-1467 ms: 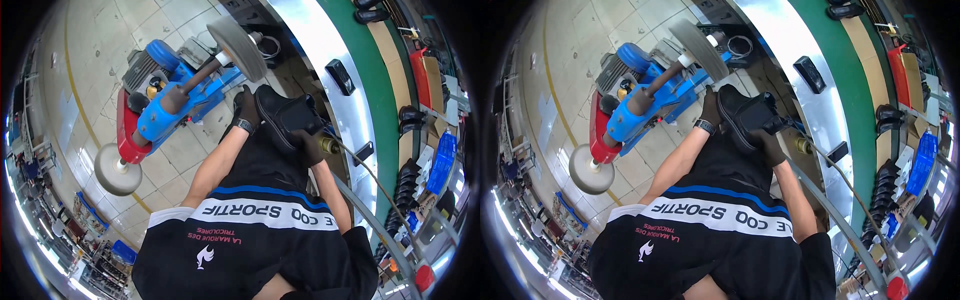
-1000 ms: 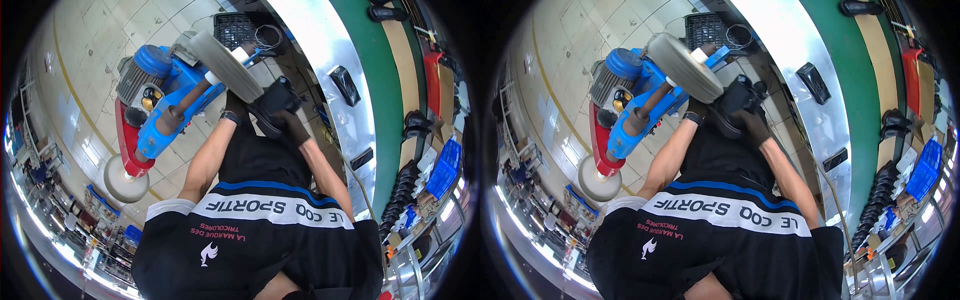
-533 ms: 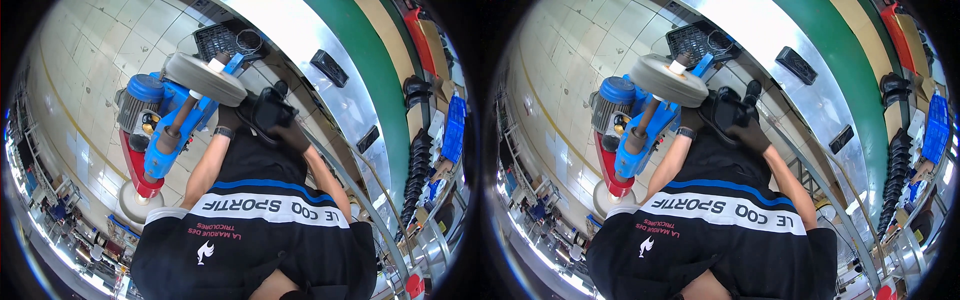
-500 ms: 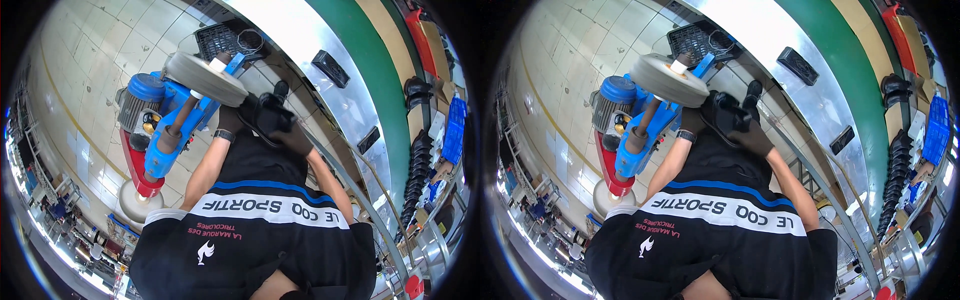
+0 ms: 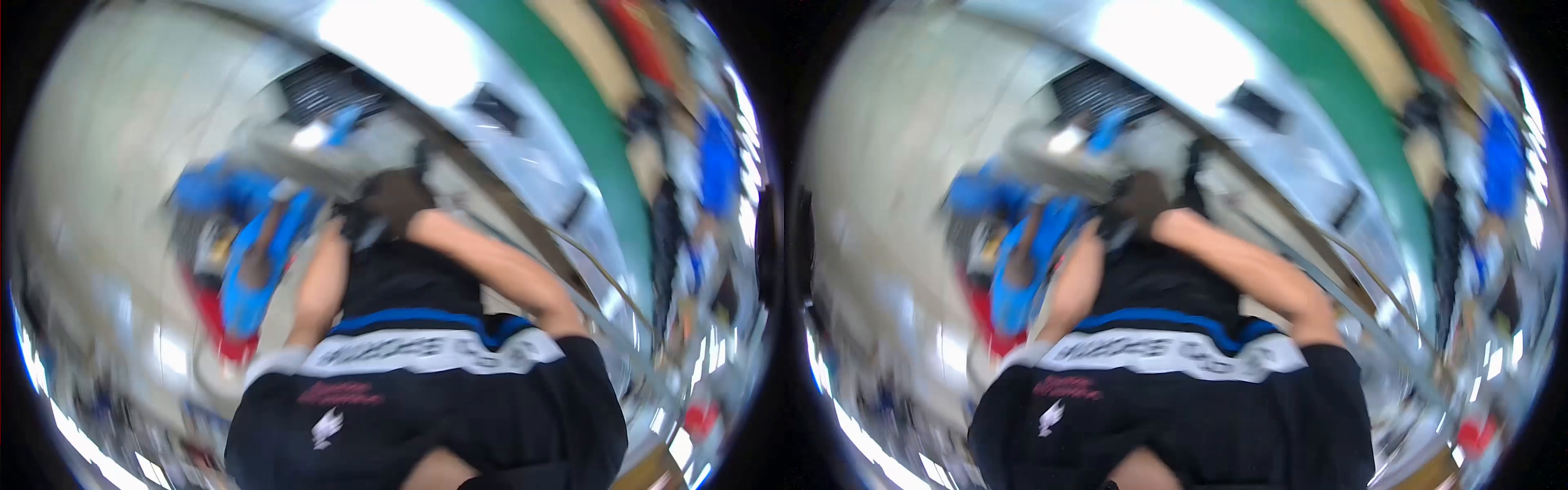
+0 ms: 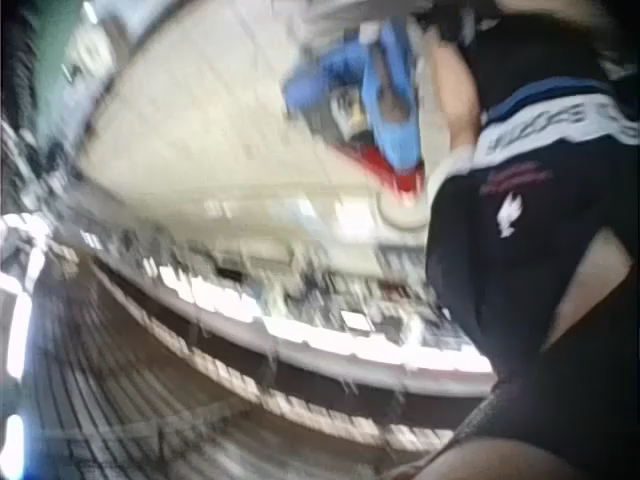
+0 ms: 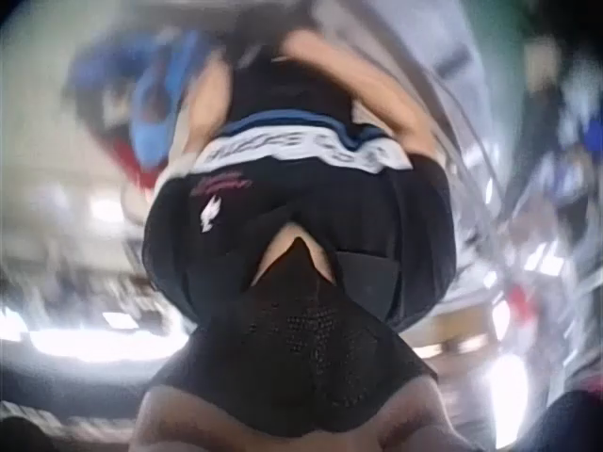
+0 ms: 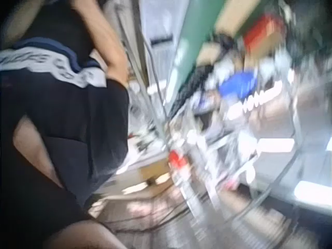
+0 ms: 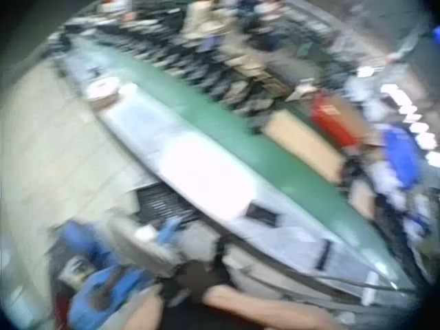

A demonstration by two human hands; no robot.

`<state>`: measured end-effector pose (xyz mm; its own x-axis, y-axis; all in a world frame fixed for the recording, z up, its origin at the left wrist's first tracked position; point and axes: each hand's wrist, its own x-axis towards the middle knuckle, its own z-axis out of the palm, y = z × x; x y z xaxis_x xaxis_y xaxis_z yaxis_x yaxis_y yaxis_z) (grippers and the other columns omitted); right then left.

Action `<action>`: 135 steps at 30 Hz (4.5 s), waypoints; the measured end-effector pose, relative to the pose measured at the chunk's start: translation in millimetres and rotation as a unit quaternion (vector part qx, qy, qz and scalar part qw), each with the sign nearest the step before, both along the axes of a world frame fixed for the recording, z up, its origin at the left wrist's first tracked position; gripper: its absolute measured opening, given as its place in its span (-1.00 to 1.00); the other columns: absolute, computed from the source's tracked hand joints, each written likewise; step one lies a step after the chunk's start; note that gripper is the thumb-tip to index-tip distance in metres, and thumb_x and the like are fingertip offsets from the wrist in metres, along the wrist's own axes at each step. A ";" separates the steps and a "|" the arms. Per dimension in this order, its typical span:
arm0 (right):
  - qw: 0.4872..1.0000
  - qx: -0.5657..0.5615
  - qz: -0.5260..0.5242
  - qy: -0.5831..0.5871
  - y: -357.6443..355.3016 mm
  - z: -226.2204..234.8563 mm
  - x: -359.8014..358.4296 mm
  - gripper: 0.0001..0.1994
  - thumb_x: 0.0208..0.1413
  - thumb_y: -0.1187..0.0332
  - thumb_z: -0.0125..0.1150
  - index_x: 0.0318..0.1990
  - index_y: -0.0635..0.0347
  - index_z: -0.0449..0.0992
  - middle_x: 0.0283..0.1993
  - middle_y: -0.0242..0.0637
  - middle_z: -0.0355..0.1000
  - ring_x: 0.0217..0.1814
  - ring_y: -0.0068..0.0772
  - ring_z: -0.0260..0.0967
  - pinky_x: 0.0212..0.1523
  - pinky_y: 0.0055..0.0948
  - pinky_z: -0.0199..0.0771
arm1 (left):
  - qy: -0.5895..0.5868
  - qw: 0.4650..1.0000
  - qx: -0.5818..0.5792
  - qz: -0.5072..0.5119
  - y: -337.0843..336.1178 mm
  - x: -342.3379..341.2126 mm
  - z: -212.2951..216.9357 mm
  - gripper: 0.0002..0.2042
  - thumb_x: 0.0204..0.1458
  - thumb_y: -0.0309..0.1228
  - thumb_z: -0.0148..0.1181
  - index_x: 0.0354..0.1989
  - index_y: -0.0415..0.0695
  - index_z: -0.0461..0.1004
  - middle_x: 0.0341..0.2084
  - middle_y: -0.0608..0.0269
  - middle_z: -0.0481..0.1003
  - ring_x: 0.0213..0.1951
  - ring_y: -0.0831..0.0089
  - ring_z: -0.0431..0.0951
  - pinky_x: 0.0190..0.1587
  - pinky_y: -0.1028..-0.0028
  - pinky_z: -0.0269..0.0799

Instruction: Polishing and finishing black leather boots using a rotating buffing machine and placing them on a conveyor belt.

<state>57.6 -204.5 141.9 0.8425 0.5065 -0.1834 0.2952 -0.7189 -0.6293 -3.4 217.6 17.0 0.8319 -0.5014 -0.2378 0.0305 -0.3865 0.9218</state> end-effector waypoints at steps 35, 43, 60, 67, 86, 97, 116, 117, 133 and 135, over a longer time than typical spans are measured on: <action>0.473 0.466 -0.481 0.572 -17.7 -29.3 -21.7 -0.62 -0.06 0.08 0.09 -0.19 0.17 0.34 -0.26 -0.20 0.38 -0.34 -0.31 0.40 -0.40 -0.34 0.47 | -0.041 0.948 0.307 -0.068 -247.2 55.9 -96.9 -0.50 -0.03 -0.08 -0.18 0.09 -0.02 0.20 0.10 0.20 0.20 0.17 0.32 0.11 0.17 0.43 0.00; 0.487 0.447 -0.579 0.478 -0.7 4.1 -34.6 -0.69 -0.02 0.12 0.04 -0.16 0.05 0.37 -0.26 -0.28 0.38 -0.18 -0.41 0.34 -0.29 -0.27 0.40 | -0.224 0.936 0.265 -0.061 -265.3 76.1 -58.9 -0.61 -0.08 -0.14 -0.01 -0.09 -0.03 0.32 -0.07 0.19 0.33 0.04 0.31 0.26 0.09 0.38 0.10; 0.476 0.434 -0.518 0.563 19.7 9.7 -33.1 -0.67 -0.07 0.20 0.08 -0.19 0.21 0.36 -0.26 -0.25 0.41 -0.28 -0.38 0.38 -0.27 -0.39 0.40 | -0.012 0.979 0.202 0.026 -207.6 45.5 -17.8 -0.48 -0.43 -0.26 0.27 -0.20 -0.19 0.35 -0.25 -0.05 0.42 -0.18 0.15 0.42 -0.15 0.38 0.34; 0.484 0.352 -0.527 0.603 16.3 11.1 -30.2 -0.60 -0.08 0.03 0.03 -0.17 0.10 0.35 -0.29 -0.26 0.43 -0.32 -0.33 0.42 -0.52 -0.35 0.40 | 0.118 0.947 0.282 0.100 -191.9 31.7 31.6 -0.43 -0.42 -0.42 0.25 -0.08 -0.24 0.32 -0.21 -0.06 0.41 -0.12 0.13 0.40 -0.10 0.39 0.33; 0.509 0.402 -0.492 0.581 3.6 -2.2 -65.1 -0.66 0.05 0.11 -0.15 -0.05 -0.03 0.32 -0.10 -0.32 0.33 -0.07 -0.23 0.24 -0.25 0.05 0.32 | -0.376 0.888 0.205 0.171 -255.5 101.6 181.9 -0.87 -0.15 -0.48 0.08 -0.39 -0.20 0.44 -0.58 0.23 0.40 -0.44 0.36 0.42 -0.47 0.45 0.35; 0.926 0.255 -0.180 0.212 0.0 -32.1 -57.4 -0.58 0.00 0.09 -0.01 -0.02 0.12 0.31 -0.07 -0.17 0.34 -0.05 -0.25 0.28 -0.03 -0.23 0.28 | -0.452 0.856 -0.001 -0.250 -364.6 134.6 194.2 -0.92 -0.30 -0.44 0.08 -0.61 -0.14 0.48 -0.61 0.14 0.45 -0.48 0.26 0.51 -0.53 0.36 0.41; 0.477 0.448 -0.389 0.649 -33.4 13.3 -25.4 -0.65 -0.13 0.24 0.09 -0.19 0.26 0.40 -0.26 -0.24 0.41 -0.23 -0.36 0.37 -0.12 -0.45 0.35 | 0.191 0.772 -0.334 0.506 -303.3 32.8 75.3 -0.65 0.11 -0.16 -0.22 -0.13 -0.16 0.34 -0.27 0.17 0.43 -0.23 0.32 0.42 -0.18 0.37 0.35; 0.509 0.441 -0.404 0.619 -23.9 -11.6 -27.2 -0.69 -0.14 0.23 0.12 -0.24 0.22 0.42 -0.29 -0.30 0.42 -0.25 -0.41 0.36 -0.14 -0.50 0.33 | 0.249 0.713 -0.432 0.493 -301.6 39.9 60.1 -0.63 0.11 -0.15 -0.23 -0.12 -0.16 0.33 -0.27 0.18 0.43 -0.23 0.34 0.43 -0.18 0.39 0.36; 0.468 0.445 -0.350 0.679 19.3 -5.0 -16.4 -0.67 -0.14 0.17 0.11 -0.25 0.21 0.40 -0.40 -0.24 0.43 -0.43 -0.30 0.40 -0.34 -0.36 0.46 | 0.059 0.891 0.001 0.449 -264.9 17.6 35.5 -0.60 0.01 -0.24 -0.19 -0.14 -0.34 0.31 -0.25 -0.06 0.43 -0.19 0.24 0.42 -0.07 0.39 0.30; 0.464 0.427 -0.325 0.705 25.5 -4.5 -8.9 -0.62 -0.15 0.12 0.11 -0.25 0.24 0.40 -0.38 -0.15 0.44 -0.44 -0.20 0.41 -0.39 -0.26 0.47 | 0.317 0.669 -0.440 0.508 -256.0 19.6 18.6 -0.69 -0.09 -0.33 0.00 -0.24 -0.30 0.33 -0.37 -0.03 0.43 -0.24 0.21 0.43 -0.13 0.38 0.31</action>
